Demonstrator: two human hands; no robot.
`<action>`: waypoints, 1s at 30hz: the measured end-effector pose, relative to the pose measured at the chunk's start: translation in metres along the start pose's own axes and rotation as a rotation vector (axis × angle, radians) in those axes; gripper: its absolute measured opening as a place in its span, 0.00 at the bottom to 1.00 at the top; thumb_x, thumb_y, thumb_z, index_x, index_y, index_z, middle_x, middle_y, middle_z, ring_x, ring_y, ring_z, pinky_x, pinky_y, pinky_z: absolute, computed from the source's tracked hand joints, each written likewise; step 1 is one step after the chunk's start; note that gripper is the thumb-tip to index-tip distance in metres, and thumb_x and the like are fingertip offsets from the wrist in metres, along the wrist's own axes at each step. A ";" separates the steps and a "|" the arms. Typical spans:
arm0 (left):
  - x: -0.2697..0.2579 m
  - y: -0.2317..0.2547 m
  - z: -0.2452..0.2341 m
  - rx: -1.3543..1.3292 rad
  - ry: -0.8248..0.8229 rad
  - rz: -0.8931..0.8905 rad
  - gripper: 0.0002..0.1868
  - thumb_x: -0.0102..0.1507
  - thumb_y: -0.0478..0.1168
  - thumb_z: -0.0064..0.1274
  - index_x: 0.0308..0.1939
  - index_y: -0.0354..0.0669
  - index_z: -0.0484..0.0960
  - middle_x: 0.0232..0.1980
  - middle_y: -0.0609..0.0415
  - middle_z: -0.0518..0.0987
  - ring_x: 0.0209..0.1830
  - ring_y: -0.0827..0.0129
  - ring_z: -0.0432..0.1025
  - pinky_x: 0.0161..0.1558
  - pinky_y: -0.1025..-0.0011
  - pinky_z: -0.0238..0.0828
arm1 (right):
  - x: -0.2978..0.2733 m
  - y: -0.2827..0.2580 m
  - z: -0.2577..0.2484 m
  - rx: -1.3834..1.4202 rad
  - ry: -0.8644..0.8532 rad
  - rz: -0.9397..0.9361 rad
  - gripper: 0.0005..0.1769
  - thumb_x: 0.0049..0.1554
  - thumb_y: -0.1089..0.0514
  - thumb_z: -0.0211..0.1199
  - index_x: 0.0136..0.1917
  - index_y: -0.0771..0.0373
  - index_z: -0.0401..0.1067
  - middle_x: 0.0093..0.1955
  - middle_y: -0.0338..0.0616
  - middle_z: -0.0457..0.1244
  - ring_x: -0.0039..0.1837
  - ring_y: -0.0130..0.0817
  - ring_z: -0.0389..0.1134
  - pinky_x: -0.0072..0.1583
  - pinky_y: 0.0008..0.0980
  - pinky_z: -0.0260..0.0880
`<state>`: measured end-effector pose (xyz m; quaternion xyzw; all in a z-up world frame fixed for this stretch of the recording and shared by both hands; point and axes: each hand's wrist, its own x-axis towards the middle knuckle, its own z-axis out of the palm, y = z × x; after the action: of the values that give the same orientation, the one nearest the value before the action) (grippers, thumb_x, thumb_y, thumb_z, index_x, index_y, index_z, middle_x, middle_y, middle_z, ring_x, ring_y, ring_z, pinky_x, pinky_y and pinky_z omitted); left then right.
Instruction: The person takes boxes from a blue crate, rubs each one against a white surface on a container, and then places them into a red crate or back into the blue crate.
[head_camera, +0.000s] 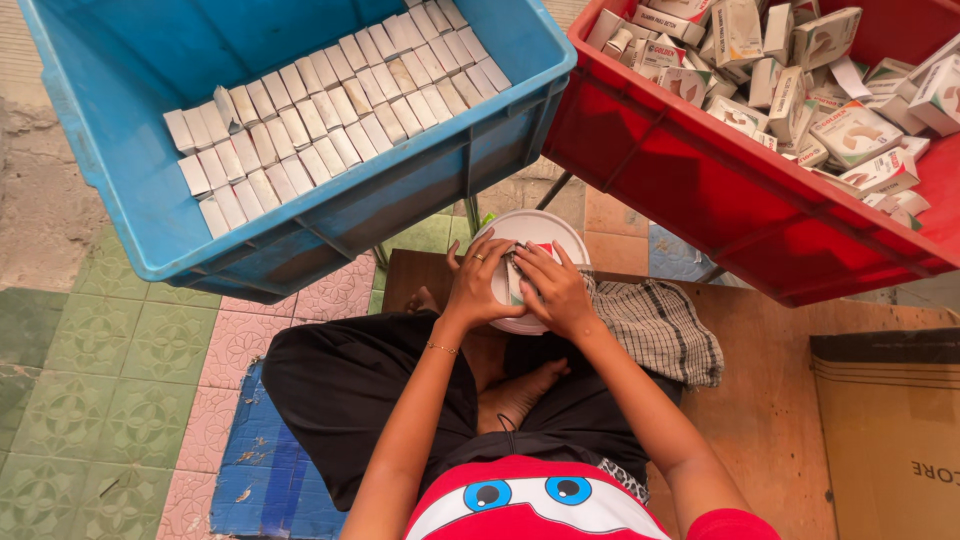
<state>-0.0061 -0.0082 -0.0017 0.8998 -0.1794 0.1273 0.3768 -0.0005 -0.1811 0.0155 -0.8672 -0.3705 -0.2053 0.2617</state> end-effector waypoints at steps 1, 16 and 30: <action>0.000 -0.002 0.001 0.006 0.006 0.000 0.48 0.35 0.57 0.61 0.58 0.52 0.67 0.56 0.59 0.69 0.66 0.63 0.56 0.61 0.43 0.36 | -0.003 -0.005 0.000 0.002 0.003 -0.008 0.21 0.57 0.53 0.48 0.59 0.64 0.67 0.61 0.48 0.61 0.65 0.43 0.60 0.69 0.47 0.48; -0.002 -0.012 0.012 -0.009 0.048 0.003 0.46 0.33 0.53 0.55 0.58 0.56 0.68 0.55 0.61 0.70 0.67 0.62 0.57 0.61 0.46 0.39 | -0.007 -0.028 0.008 0.106 0.169 -0.028 0.14 0.53 0.58 0.52 0.50 0.62 0.74 0.52 0.48 0.67 0.56 0.45 0.67 0.61 0.42 0.63; -0.004 -0.015 0.013 -0.017 0.066 0.030 0.51 0.30 0.59 0.59 0.58 0.56 0.68 0.54 0.62 0.71 0.66 0.62 0.58 0.64 0.43 0.34 | -0.012 -0.022 0.000 -0.178 -0.010 0.158 0.20 0.49 0.47 0.55 0.55 0.45 0.73 0.55 0.33 0.66 0.67 0.41 0.59 0.71 0.58 0.33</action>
<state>-0.0024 -0.0065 -0.0213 0.8890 -0.1815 0.1611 0.3882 -0.0246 -0.1740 0.0157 -0.9145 -0.2826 -0.2118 0.1973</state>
